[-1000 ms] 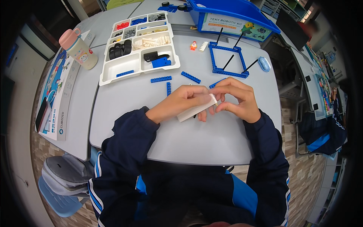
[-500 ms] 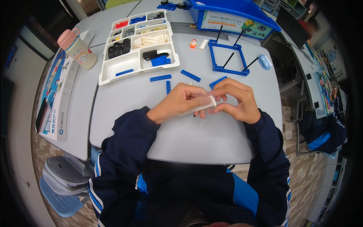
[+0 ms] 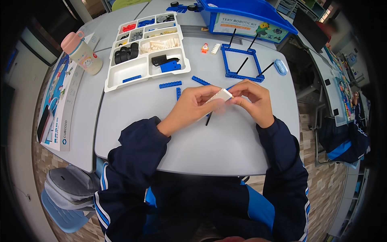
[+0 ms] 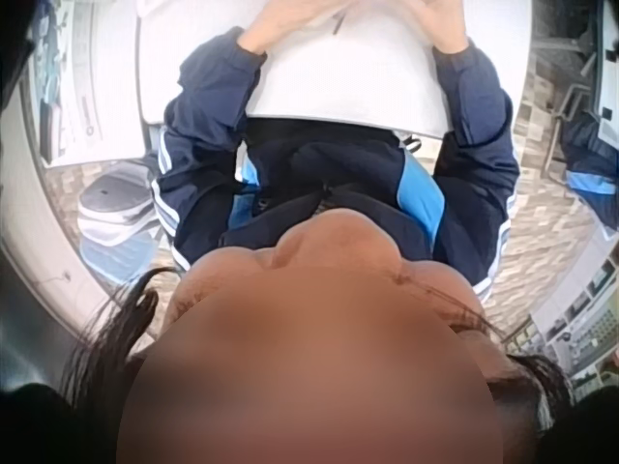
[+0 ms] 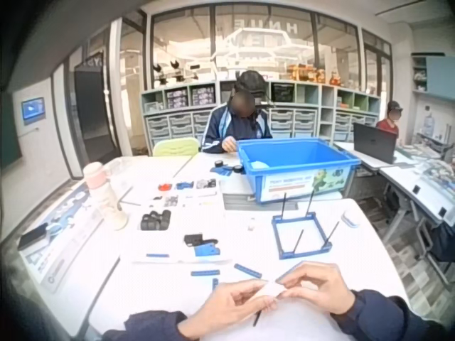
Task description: The person assembles a robotics kit by connecting blue and white plastic beams with black rods. They build a square frame, attach vertical rods, and then construct a separate white beam assembly, handling pieces one at a time.
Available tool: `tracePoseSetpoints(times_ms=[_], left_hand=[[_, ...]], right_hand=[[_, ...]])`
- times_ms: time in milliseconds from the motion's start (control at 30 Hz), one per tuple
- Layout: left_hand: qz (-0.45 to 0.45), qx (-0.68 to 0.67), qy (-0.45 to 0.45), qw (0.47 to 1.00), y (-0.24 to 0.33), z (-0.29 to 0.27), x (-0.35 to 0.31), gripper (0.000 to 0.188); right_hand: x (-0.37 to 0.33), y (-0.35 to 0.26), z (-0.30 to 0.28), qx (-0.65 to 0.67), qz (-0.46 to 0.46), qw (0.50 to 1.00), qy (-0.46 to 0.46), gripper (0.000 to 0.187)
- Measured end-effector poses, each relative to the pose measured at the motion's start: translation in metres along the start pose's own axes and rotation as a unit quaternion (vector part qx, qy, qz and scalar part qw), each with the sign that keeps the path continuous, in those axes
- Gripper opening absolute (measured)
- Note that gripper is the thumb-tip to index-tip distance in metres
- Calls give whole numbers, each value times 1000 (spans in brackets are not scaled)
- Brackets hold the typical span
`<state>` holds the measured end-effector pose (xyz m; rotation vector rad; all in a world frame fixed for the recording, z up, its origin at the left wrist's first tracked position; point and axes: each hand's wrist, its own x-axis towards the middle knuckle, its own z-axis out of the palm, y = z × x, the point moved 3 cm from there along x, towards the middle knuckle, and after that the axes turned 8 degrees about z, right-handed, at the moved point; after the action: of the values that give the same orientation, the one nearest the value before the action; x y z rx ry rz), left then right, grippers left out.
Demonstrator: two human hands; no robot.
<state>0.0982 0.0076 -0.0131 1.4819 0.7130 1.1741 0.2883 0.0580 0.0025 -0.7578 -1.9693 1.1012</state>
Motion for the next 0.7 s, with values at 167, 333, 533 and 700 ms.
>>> tracePoseSetpoints(times_ms=[167, 333, 533, 700], left_hand=[[-7, -42, 16, 999, -2, 2, -1, 30], [-6, -68, 24, 997, -3, -1, 1, 29], [-44, -82, 52, 994, -7, -4, 2, 29], [-28, -66, 42, 997, -9, -3, 2, 27]], right_hand=[[-3, 11, 1, 33, 51, 998, 22, 15], [-4, 13, 4, 64, 67, 995, 35, 13], [-4, 15, 5, 80, 93, 992, 38, 14], [-3, 16, 6, 71, 73, 994, 44, 13]])
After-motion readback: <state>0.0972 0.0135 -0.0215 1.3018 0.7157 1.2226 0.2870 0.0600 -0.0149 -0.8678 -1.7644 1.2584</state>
